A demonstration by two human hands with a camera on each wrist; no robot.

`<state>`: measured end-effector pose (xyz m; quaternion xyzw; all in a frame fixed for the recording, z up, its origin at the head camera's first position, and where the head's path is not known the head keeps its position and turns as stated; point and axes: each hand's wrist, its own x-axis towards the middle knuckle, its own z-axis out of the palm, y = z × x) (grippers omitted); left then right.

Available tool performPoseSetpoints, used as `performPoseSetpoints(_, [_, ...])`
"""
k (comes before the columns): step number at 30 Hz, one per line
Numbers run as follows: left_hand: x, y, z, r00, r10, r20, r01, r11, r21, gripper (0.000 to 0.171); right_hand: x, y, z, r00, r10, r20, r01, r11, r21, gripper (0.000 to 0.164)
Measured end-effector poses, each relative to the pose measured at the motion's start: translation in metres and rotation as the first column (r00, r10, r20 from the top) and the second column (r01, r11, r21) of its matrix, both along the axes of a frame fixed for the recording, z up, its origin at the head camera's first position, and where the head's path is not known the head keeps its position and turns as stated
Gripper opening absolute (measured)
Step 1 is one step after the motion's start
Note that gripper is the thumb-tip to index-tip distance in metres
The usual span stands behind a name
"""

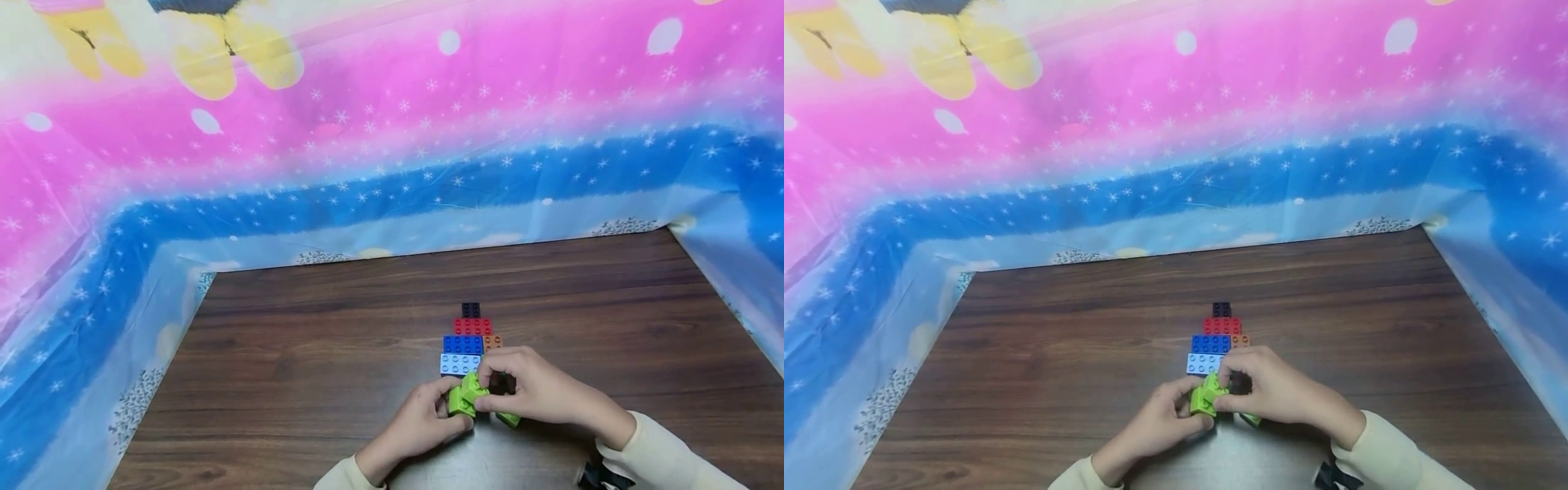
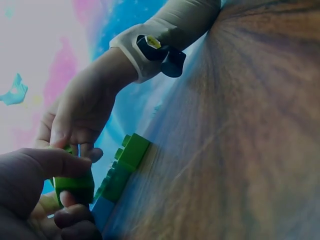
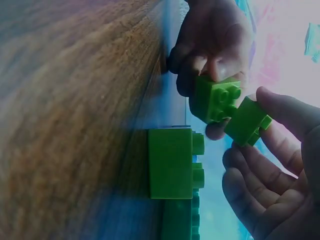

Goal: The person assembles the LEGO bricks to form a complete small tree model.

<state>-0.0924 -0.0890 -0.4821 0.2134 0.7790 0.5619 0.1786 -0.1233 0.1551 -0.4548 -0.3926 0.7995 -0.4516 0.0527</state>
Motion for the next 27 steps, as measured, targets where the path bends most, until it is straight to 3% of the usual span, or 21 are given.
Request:
performPoseSetpoints(5, [-0.0018, 0.0001, -0.0044, 0.996, -0.034, 0.084, 0.025, 0.995, 0.101, 0.037, 0.0014, -0.0014, -0.0017, 1.0, 0.012, 0.025, -0.011, 0.999, -0.032, 0.023])
performPoseSetpoints(11, [-0.0035, -0.0009, -0.007, 0.993, -0.047, 0.113, 0.033, 0.992, 0.124, 0.03, 0.0015, -0.0031, -0.0022, 0.999, 0.034, 0.019, -0.033, 0.999, -0.034, 0.022])
performPoseSetpoints(19, [-0.0044, -0.0015, -0.0084, 0.976, -0.061, 0.211, 0.021, 0.982, 0.187, 0.031, 0.0001, -0.0036, -0.0004, 0.991, 0.053, 0.125, -0.048, 0.998, -0.044, 0.017])
performPoseSetpoints(27, [-0.0067, -0.0008, -0.0067, 0.972, -0.038, 0.233, -0.003, 0.985, 0.172, 0.031, 0.0003, -0.004, -0.0007, 0.986, 0.016, 0.169, -0.01, 0.999, -0.037, 0.013])
